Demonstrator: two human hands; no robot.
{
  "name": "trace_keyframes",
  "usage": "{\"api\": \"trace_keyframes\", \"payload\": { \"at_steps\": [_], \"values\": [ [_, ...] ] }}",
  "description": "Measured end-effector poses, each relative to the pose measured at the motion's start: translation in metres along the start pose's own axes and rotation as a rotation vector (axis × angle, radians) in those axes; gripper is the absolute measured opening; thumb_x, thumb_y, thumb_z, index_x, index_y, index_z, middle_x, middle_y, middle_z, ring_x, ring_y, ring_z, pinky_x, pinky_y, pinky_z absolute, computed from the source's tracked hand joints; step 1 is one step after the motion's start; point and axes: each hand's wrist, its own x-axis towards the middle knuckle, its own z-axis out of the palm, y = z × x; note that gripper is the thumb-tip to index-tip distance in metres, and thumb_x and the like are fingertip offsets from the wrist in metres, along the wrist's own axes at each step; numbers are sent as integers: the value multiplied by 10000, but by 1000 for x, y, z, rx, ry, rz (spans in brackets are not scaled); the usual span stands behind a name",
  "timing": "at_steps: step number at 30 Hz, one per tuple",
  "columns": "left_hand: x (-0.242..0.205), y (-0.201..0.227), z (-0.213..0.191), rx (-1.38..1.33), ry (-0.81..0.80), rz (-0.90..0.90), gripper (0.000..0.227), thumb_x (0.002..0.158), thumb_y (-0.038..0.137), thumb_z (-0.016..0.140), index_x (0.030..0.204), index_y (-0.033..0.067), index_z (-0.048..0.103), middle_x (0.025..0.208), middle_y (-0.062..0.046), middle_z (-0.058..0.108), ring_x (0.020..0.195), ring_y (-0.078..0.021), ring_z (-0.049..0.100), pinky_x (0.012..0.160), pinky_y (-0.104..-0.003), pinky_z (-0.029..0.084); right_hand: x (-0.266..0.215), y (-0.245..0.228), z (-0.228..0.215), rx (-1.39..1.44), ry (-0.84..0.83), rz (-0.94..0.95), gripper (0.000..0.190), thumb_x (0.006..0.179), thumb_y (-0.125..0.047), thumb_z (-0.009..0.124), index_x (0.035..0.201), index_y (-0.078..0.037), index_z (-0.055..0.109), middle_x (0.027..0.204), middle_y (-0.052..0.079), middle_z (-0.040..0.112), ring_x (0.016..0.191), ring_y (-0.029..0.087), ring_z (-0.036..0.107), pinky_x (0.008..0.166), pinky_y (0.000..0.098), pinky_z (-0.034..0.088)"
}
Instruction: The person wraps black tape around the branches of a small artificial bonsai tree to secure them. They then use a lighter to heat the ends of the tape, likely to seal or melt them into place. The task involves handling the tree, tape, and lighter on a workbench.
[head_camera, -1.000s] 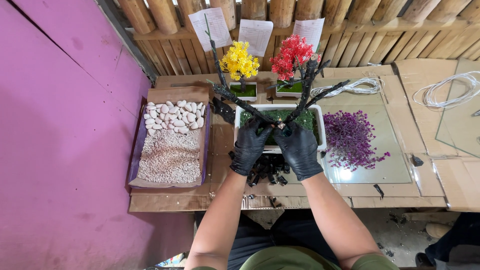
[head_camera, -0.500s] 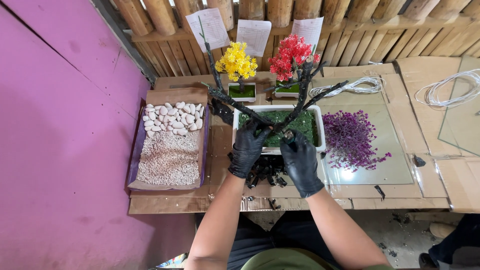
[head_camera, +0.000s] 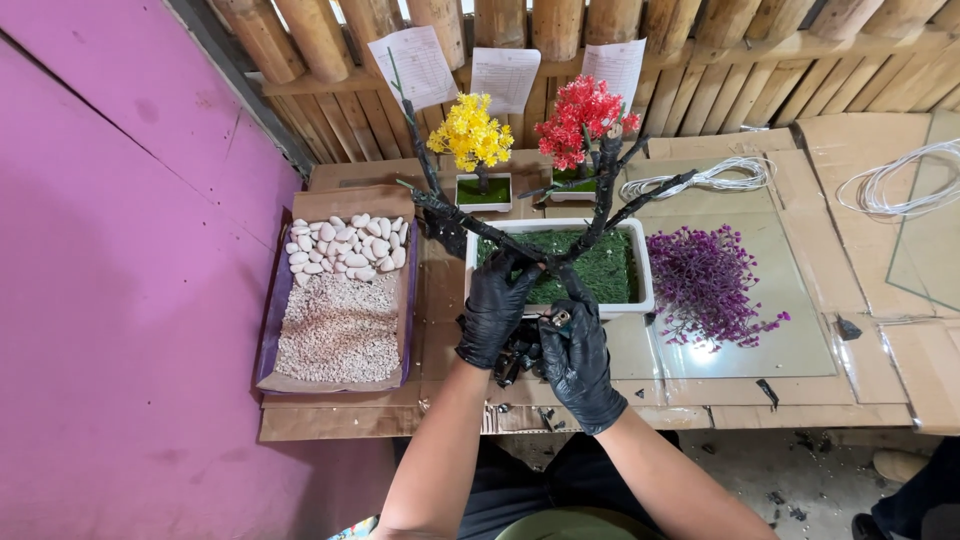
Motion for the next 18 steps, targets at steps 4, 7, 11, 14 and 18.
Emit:
{"api": "trace_keyframes", "payload": {
  "at_steps": [4, 7, 11, 14, 18],
  "values": [
    [2, -16, 4, 1, -28, 3, 229, 934, 318, 777, 1050, 121, 770, 953, -171, 761, 962, -411, 720, 882, -514, 580, -7, 38, 21, -60, -77, -101, 257, 1006, -233, 617, 1051, 20, 608, 1303, 296, 600, 1140, 539, 571, 917, 551, 521],
    [1, -7, 1, 3, -39, 6, 248, 937, 325, 770, 1052, 105, 766, 953, -194, 756, 966, -439, 712, 876, -531, 579, 3, 58, 26, -117, -65, -196, 247, 981, -190, 663, 1090, 30, 639, 1219, 286, 625, 1092, 522, 603, 908, 534, 540],
    [0, 1, -3, -24, -37, -25, 219, 944, 352, 767, 1040, 155, 775, 952, -144, 769, 980, -384, 728, 901, -511, 573, -3, 57, 12, -199, -6, -307, 223, 993, -94, 649, 1126, 85, 647, 1118, 352, 599, 1019, 567, 597, 872, 590, 540],
    [0, -14, 1, -44, -11, -13, 181, 922, 312, 798, 1026, 165, 779, 943, -106, 772, 944, -339, 744, 876, -463, 584, -42, 82, 6, -219, -4, -243, 193, 951, -20, 647, 1128, 56, 651, 1185, 327, 613, 1104, 507, 615, 967, 535, 533],
    [2, -6, -2, 35, -2, 23, 196, 871, 330, 845, 1010, 210, 776, 927, -63, 775, 932, -276, 752, 861, -416, 601, -63, 31, -18, 195, 87, -90, 245, 1063, -202, 433, 1198, -14, 514, 1518, 296, 433, 1458, 453, 383, 1177, 562, 363]
  ]
}}
